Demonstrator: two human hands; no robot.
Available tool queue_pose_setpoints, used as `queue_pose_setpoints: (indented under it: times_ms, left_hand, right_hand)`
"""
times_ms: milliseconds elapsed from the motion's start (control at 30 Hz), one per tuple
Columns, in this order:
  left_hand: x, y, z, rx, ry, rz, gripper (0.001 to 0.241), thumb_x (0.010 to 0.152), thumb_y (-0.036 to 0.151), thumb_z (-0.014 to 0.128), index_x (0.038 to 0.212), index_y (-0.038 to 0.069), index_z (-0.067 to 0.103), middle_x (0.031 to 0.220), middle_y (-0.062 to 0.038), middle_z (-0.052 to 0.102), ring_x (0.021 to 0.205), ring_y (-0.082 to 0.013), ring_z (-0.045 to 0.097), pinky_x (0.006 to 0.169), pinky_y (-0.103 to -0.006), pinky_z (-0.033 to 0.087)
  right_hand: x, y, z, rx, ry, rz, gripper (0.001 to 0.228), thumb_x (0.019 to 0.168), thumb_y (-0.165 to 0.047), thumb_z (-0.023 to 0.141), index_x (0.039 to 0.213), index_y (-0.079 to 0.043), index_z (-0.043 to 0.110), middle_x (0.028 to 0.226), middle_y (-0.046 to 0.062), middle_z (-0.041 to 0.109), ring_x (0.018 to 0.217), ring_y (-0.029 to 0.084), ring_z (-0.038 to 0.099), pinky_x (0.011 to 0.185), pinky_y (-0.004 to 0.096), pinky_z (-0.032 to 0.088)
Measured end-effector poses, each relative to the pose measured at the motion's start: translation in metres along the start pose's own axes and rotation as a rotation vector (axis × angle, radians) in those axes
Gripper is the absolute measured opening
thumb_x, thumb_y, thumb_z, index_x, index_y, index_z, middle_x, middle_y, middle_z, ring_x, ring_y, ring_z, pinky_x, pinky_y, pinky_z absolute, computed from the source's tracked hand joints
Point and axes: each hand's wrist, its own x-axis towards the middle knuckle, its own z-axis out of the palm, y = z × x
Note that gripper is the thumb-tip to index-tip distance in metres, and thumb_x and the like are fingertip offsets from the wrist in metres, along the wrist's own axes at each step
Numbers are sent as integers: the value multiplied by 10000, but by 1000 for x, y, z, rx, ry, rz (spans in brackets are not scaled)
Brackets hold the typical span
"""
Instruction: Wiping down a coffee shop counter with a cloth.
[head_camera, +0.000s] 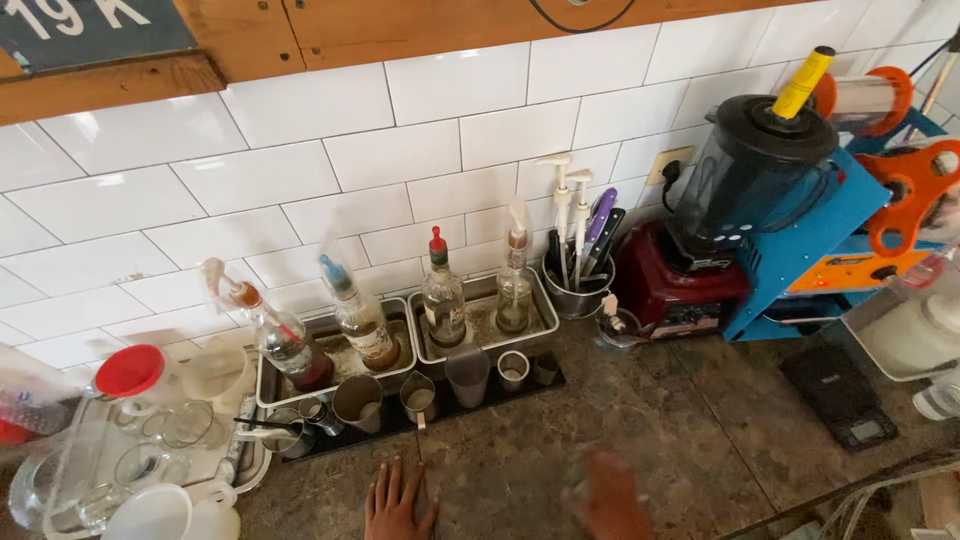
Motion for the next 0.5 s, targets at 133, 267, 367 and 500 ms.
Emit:
queue_pose_setpoints:
  times_ms: [133,267,367,500]
  left_hand:
    - [-2,1,-9,-33,-104,1,809,912,803,513,1595,406,337,1723,-56,164,1595,-350,122,1248,-585,197]
    - [-3,-1,11,16,163,57,828,874,843,519,1581,435,380,1713,-27,255,1563,-329,249,1229,-560,255]
    - [-1,5,24,-48,294,-5,743,838,780,559,1488,421,532,1616,-46,454,1517,-324,407,1211,-560,363]
    - [11,4,52,0,381,-28,668,827,833,491,1375,474,625,1536,-27,539,1437,-343,508,1180,-593,421]
  right_hand:
    - [-16,111,-13,-782,-436,576,991,886,-877,241,1650,-256,129,1754,54,13,1595,393,36,1226,636,95]
    - [24,107,-28,-821,-427,791,1081,825,-936,212,1664,-275,44,1762,4,-31,1616,361,1,1267,602,99]
    - [35,103,-18,-768,-389,826,1036,869,-887,224,1673,-257,53,1763,10,-1,1614,368,11,1243,596,104]
    - [46,91,-13,-743,-420,841,999,865,-876,240,1649,-289,46,1756,-12,-73,1599,384,33,1266,629,128]
